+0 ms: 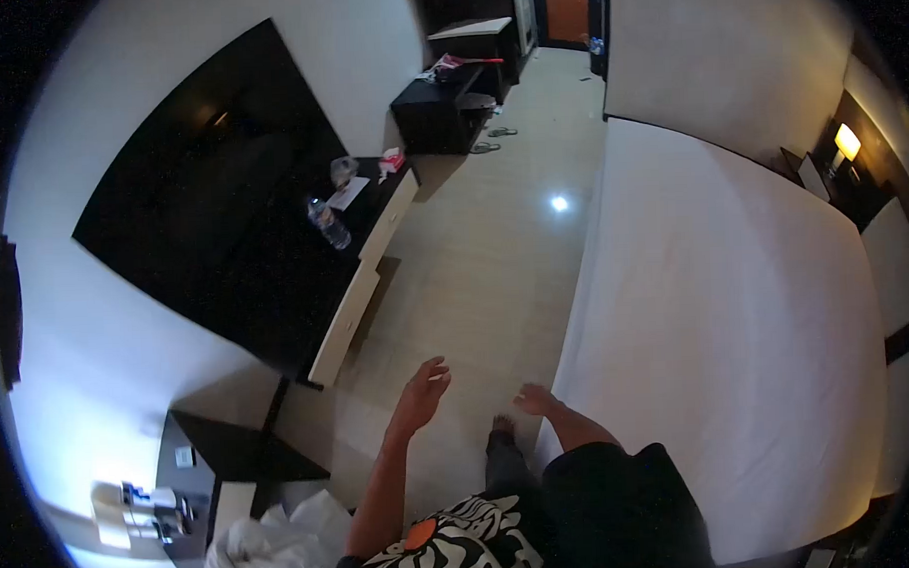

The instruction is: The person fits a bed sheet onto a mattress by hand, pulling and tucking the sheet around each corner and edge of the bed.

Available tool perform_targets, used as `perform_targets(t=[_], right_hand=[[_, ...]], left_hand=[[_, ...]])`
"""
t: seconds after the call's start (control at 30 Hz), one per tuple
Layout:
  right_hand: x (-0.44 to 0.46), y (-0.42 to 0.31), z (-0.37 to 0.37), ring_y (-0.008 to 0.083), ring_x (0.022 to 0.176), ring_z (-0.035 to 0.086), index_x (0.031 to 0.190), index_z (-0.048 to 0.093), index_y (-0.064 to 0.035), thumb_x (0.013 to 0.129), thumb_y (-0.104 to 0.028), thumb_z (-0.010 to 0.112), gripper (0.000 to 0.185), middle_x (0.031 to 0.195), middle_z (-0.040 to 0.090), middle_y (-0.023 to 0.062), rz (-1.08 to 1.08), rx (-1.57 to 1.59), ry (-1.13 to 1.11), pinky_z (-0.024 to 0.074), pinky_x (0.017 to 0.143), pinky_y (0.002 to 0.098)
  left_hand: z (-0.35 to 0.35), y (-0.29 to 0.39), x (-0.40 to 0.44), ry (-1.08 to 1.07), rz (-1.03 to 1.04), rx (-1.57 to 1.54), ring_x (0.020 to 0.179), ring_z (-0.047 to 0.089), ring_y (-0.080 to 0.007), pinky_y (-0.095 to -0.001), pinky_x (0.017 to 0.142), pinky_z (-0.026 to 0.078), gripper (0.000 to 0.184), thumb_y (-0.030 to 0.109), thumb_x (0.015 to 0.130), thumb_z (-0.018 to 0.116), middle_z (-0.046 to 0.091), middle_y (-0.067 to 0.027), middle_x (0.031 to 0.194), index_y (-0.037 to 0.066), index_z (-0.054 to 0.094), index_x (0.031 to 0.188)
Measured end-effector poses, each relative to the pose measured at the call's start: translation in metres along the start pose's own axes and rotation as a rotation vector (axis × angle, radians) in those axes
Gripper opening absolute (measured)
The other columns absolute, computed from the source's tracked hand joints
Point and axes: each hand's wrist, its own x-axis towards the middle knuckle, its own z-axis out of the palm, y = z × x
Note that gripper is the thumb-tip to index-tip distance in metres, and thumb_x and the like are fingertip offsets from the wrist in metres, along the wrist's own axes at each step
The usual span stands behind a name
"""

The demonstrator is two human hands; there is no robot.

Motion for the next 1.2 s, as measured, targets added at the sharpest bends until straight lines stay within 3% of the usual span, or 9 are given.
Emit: perform_targets(t=[0.07,0.1,0.2,0.37,0.47,0.73,0.9,1.03,1.2], right_hand=[[0.049,0.021,-0.02,0.0271,0.074,0.061,0.08,0.063,-0.0074,0.086,-0.028,0.051,0.025,0.078,0.063,0.0139,-0.152,-0.075,0.481,0.0496,0.069,0.0386],[0.058,0.028,-0.031,0.0271,0.074,0.061,0.08,0.063,-0.0074,0.086,-0.028,0.051,0.025,0.078,0.063,0.0139,-0.13,-0.071,0.487,0.0496,0.069,0.0386],[0.072,0.006,-0.141,0.03,0.085,0.059,0.094,0.059,-0.0014,0.084,-0.033,0.057,0.033,0.09,0.063,0.0141,0.401,0.625,0.321,0.0471,0.078,0.0392],[0.119,0.03,-0.192,0.0217,0.072,0.058,0.094,0.06,-0.0006,0.082,-0.025,0.062,0.028,0.082,0.062,0.0088,0.43,0.916,0.431,0.0481,0.07,0.0324],[0.132,0.034,-0.224,0.0145,0.069,0.056,0.098,0.06,-0.0019,0.084,-0.025,0.061,0.027,0.084,0.062,0.0044,0.523,1.141,0.339,0.0478,0.066,0.0276],[0.195,0.087,-0.261,0.0112,0.074,0.056,0.107,0.056,-0.0067,0.088,-0.036,0.056,0.035,0.091,0.061,0.0027,0.778,1.211,0.472,0.0452,0.06,0.0254],[0.236,0.104,-0.318,0.0112,0.076,0.056,0.111,0.055,-0.0056,0.09,-0.036,0.054,0.037,0.092,0.061,0.0031,0.898,1.232,0.553,0.0455,0.062,0.0259],[0.265,0.107,-0.339,0.0111,0.075,0.056,0.109,0.055,-0.0036,0.091,-0.035,0.052,0.036,0.092,0.061,0.004,0.9,1.347,0.779,0.0457,0.062,0.0262],[0.29,0.167,-0.359,0.0109,0.07,0.057,0.11,0.056,-0.0031,0.089,-0.033,0.055,0.037,0.089,0.063,0.0048,0.962,1.389,0.921,0.0462,0.059,0.0265]], left_hand=[[-0.003,0.02,0.06,-0.082,0.052,0.032,0.101,0.058,-0.0217,-0.033,0.083,0.048,0.041,0.022,0.093,0.053,0.057,-0.0161,0.116,0.005,0.042,0.128],[-0.005,0.026,0.083,-0.104,0.055,0.034,0.101,0.058,-0.0217,-0.033,0.083,0.048,0.041,0.022,0.093,0.053,0.057,-0.0161,0.116,0.005,0.042,0.128],[-0.007,0.039,0.147,-0.155,0.175,-0.043,0.1,0.059,-0.022,-0.0325,0.082,0.048,0.042,0.023,0.093,0.053,0.057,-0.0159,0.116,0.005,0.041,0.129],[-0.021,0.047,0.233,-0.227,0.116,-0.072,0.099,0.058,-0.0215,-0.0321,0.083,0.047,0.044,0.025,0.093,0.053,0.057,-0.015,0.115,0.005,0.041,0.129],[-0.012,0.035,0.294,-0.282,0.09,-0.123,0.099,0.058,-0.0208,-0.0318,0.085,0.046,0.045,0.026,0.093,0.054,0.057,-0.0138,0.114,0.004,0.04,0.13],[0.011,0.043,0.467,-0.56,0.196,-0.143,0.096,0.057,-0.0177,-0.031,0.084,0.046,0.045,0.027,0.093,0.053,0.057,-0.0125,0.112,0.004,0.04,0.129],[0.008,0.065,0.573,-0.688,0.201,-0.193,0.091,0.058,-0.017,-0.0305,0.082,0.046,0.043,0.027,0.093,0.052,0.059,-0.0105,0.107,0.003,0.042,0.127],[0.022,0.07,0.649,-0.721,0.278,-0.124,0.088,0.058,-0.017,-0.0301,0.08,0.046,0.04,0.028,0.094,0.051,0.06,-0.0083,0.101,0.003,0.045,0.124],[0.068,0.091,0.72,-0.839,0.191,-0.274,0.085,0.059,-0.0153,-0.0289,0.077,0.047,0.038,0.028,0.093,0.052,0.06,-0.0065,0.095,0.003,0.048,0.122]])
